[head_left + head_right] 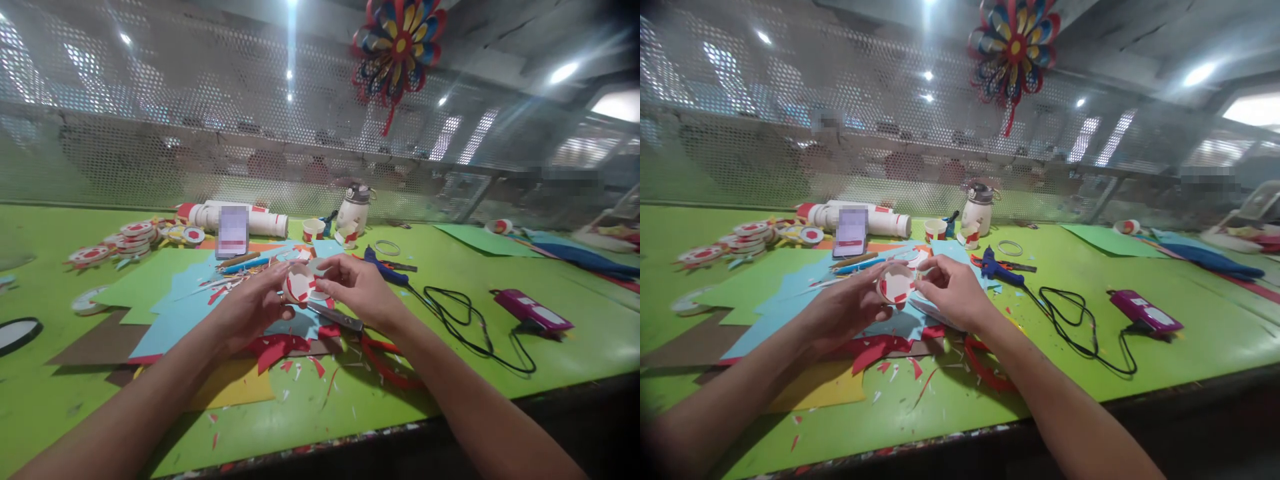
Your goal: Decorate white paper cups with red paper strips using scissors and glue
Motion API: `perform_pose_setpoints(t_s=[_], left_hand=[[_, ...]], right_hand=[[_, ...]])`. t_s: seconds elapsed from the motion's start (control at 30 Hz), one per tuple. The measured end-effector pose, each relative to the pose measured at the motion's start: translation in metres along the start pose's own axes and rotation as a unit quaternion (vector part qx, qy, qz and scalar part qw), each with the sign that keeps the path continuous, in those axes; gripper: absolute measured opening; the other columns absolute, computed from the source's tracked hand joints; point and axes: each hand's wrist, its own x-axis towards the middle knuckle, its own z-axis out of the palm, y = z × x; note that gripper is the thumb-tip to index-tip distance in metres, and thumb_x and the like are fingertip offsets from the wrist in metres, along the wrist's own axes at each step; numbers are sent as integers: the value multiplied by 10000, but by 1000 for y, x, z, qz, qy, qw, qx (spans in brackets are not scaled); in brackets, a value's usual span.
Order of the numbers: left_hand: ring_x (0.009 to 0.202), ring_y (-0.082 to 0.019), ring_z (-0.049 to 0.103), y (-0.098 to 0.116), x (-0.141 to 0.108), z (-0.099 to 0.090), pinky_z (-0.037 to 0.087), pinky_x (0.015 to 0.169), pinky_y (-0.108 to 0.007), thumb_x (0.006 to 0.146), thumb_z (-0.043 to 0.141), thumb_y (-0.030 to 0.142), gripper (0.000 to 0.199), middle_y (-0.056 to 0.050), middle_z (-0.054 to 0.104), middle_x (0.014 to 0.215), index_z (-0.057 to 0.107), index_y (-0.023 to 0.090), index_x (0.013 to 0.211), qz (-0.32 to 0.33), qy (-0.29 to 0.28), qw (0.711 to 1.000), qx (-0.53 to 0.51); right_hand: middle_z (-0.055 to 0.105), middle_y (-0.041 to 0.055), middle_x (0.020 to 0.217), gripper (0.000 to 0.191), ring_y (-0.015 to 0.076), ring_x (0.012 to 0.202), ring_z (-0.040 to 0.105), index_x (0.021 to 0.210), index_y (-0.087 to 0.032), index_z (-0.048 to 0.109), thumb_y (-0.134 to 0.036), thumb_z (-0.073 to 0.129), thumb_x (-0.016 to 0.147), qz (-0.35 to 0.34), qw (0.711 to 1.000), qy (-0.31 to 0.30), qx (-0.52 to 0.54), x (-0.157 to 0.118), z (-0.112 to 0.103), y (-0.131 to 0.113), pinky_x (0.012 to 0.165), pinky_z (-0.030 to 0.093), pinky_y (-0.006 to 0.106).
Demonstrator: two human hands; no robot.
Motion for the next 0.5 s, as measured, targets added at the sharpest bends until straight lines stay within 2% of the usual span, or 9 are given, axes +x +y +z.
perform_pose_setpoints(t_s=[0.13, 0.3, 0.4, 0.5], left_hand=[[706, -144, 563, 4, -3, 1, 456, 519, -233, 817, 606, 227, 313, -71, 623, 936, 662, 191, 1122, -16, -19, 998, -50], [711, -129, 572, 7, -5, 5, 452, 517, -217, 851, 559, 169, 317, -85, 632, 1005, 640, 180, 1158, -23, 1, 999, -38], [721, -155, 600, 7, -4, 7, 461, 516, -231, 871, 538, 197, 299, -93, 642, 970, 633, 164, 1153, -22, 14, 999, -30], [696, -177, 626, 5, -3, 6, 466, 499, -242, 868, 547, 210, 247, -95, 656, 879, 646, 141, 1084, -12, 35, 998, -41]], right_hand=[[641, 25, 754, 246, 140, 659, 603, 979, -146, 604, -275, 633, 773, -7, 1000, 9, 5, -1, 1, -1, 619, 472, 291], [644, 31, 770, 207, 133, 663, 604, 936, -153, 614, -297, 614, 787, -34, 997, 45, 45, 0, -5, 0, 634, 487, 291], [631, 19, 732, 170, 121, 632, 572, 835, -160, 615, -303, 647, 749, -49, 993, 105, 39, 5, -18, 5, 589, 476, 268], [629, 25, 688, 206, 124, 588, 570, 822, -148, 607, -349, 607, 781, -14, 984, 172, -38, 16, -45, 13, 553, 481, 266]])
